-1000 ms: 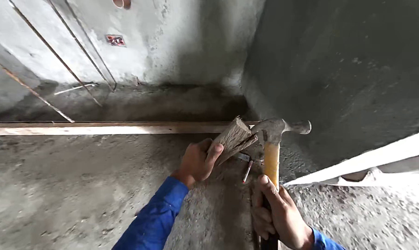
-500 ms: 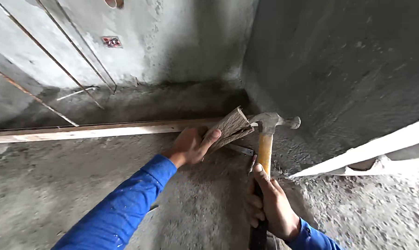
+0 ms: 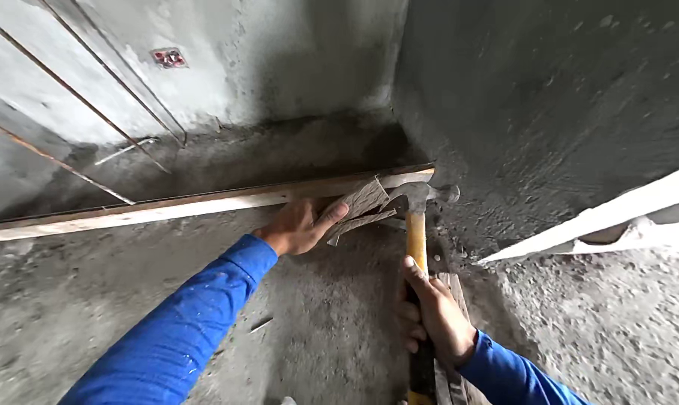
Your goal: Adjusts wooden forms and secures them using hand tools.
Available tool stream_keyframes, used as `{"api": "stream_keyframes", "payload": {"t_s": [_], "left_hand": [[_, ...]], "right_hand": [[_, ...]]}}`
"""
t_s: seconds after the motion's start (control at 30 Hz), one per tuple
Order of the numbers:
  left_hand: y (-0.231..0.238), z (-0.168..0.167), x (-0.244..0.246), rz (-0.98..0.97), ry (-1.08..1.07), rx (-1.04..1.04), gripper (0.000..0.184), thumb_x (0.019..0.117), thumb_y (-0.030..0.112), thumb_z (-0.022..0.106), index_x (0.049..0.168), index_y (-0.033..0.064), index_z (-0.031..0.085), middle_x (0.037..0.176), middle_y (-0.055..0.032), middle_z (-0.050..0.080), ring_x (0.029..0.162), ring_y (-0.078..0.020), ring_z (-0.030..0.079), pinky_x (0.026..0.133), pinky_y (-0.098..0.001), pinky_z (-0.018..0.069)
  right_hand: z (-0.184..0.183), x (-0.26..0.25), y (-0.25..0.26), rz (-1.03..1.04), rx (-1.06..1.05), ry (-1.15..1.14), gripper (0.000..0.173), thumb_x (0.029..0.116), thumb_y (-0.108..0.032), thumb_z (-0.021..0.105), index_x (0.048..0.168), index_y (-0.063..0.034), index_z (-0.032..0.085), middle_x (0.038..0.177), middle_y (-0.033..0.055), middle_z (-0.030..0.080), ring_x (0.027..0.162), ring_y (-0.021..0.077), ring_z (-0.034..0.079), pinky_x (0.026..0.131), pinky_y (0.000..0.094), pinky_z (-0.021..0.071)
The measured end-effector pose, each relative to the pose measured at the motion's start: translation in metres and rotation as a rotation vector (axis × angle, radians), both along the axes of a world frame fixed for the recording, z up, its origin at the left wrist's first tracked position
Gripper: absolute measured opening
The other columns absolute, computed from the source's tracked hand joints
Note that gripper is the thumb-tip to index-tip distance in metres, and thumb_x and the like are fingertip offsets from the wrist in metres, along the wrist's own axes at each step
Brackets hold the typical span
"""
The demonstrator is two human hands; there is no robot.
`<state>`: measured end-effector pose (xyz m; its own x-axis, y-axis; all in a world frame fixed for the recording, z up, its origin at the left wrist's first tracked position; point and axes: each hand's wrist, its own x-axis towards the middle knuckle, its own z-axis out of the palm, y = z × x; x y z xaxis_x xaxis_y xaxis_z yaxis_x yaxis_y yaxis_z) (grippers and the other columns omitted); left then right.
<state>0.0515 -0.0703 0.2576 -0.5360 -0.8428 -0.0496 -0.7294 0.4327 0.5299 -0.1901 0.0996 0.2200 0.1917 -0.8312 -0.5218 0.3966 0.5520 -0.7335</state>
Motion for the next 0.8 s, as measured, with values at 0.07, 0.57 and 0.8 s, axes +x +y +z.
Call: {"api": "stream_keyframes", "payload": {"t_s": [0.07, 0.57, 0.8], "left_hand": [[-0.004, -0.002, 0.002, -0.024, 0.0, -0.015, 0.083, 0.0942, 0.084, 0.023, 0.091, 0.0168, 0.072, 0.075, -0.0014, 0.068, 0.074, -0.0168, 0.069, 0.068, -0.0489, 0.0581], [0.016, -0.027, 0.156, 0.654, 0.333, 0.157, 0.089, 0.0983, 0.079, 0.018, 0.117, 0.0082, 0.068, 0.098, -0.015, 0.072, 0.087, -0.0279, 0.072, 0.075, -0.0556, 0.0606], [0.024, -0.065, 0.076, 0.27, 0.677, 0.721, 0.054, 0.0853, 0.041, 0.081, 0.12, 0.0042, 0.063, 0.095, -0.0119, 0.075, 0.086, -0.0242, 0.074, 0.081, -0.0403, 0.0635]], "right_hand": [[0.0, 0.0, 0.0, 0.005, 0.019, -0.002, 0.067, 0.1036, -0.067, 0.034, 0.073, -0.0091, 0.05, 0.048, -0.0015, 0.038, 0.036, 0.0135, 0.046, 0.038, 0.0364, 0.0525], [-0.038, -0.047, -0.02, 0.084, -0.489, 0.96, 0.057, 0.0987, -0.067, 0.049, 0.093, -0.0136, 0.068, 0.059, -0.0008, 0.055, 0.045, 0.015, 0.053, 0.041, 0.0386, 0.0487], [-0.012, -0.068, -0.011, -0.284, -0.755, 0.867, 0.045, 0.1038, -0.051, 0.055, 0.103, -0.0081, 0.07, 0.069, -0.0006, 0.063, 0.052, 0.0126, 0.058, 0.046, 0.0303, 0.0516]]}}
